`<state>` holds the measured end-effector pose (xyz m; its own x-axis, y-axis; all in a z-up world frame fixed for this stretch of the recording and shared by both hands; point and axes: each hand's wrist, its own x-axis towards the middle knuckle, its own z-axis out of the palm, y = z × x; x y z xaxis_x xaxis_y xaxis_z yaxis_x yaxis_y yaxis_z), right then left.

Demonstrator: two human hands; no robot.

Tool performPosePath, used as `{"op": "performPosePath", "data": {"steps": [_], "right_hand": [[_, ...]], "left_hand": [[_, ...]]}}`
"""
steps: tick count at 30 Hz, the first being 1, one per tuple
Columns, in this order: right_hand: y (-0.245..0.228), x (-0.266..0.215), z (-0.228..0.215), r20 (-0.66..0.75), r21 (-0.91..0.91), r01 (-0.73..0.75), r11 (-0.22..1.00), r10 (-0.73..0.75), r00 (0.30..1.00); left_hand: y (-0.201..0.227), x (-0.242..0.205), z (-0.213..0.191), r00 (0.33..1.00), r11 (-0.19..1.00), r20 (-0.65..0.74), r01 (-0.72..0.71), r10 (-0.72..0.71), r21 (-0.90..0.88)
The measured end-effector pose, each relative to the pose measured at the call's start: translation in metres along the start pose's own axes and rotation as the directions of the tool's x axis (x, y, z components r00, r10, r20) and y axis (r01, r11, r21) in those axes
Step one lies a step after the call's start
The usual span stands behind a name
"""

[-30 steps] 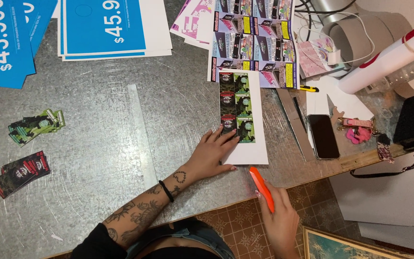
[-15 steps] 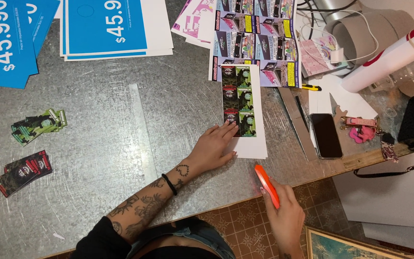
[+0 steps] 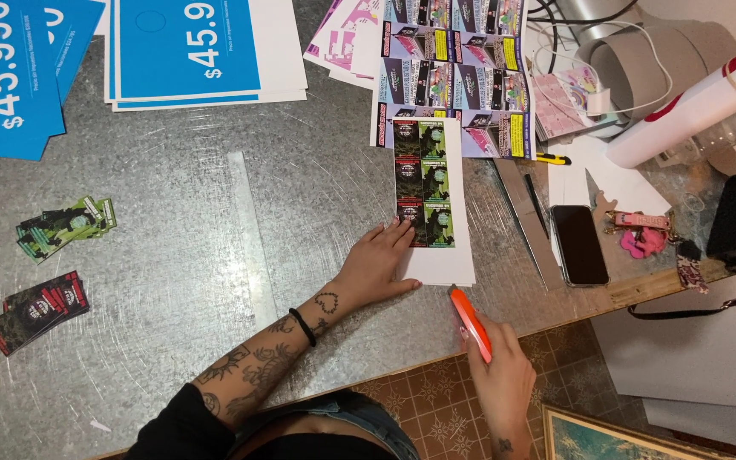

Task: The person uses a ruler and an orange utility knife to cut printed sheets of paper into smaller rectangular strips on a metal workbench. They align the ruler, slice along the edge, and separate the cut pieces, stacking them on the table.

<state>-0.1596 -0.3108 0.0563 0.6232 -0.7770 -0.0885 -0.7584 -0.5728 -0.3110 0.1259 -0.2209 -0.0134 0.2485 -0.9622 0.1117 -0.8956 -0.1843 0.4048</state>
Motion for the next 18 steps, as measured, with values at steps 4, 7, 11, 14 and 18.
{"op": "performPosePath", "data": {"steps": [4,7,11,14,18], "right_hand": [[-0.001,0.004,0.002,-0.005,0.002,0.012,1.000,-0.012,1.000],[-0.004,0.003,0.002,-0.109,0.072,0.065,0.995,-0.057,0.992],[-0.015,0.000,-0.003,-0.312,0.103,0.196,0.975,-0.155,0.937],[-0.033,-0.005,-0.011,-0.332,0.180,0.174,0.968,-0.107,0.937],[-0.031,-0.018,0.009,0.068,0.405,-0.131,0.905,0.113,0.991]], "left_hand": [[0.004,0.002,-0.010,1.000,1.000,0.012,0.028,-0.028,-0.001],[0.008,0.003,-0.013,0.999,0.999,-0.039,0.034,-0.035,-0.007],[0.011,0.005,-0.023,0.981,0.998,-0.180,0.069,-0.070,-0.008],[0.006,-0.001,-0.058,0.935,0.981,-0.319,0.106,-0.155,-0.165],[-0.023,-0.032,-0.114,0.761,0.771,-0.560,-0.127,-0.328,-0.624]]}}
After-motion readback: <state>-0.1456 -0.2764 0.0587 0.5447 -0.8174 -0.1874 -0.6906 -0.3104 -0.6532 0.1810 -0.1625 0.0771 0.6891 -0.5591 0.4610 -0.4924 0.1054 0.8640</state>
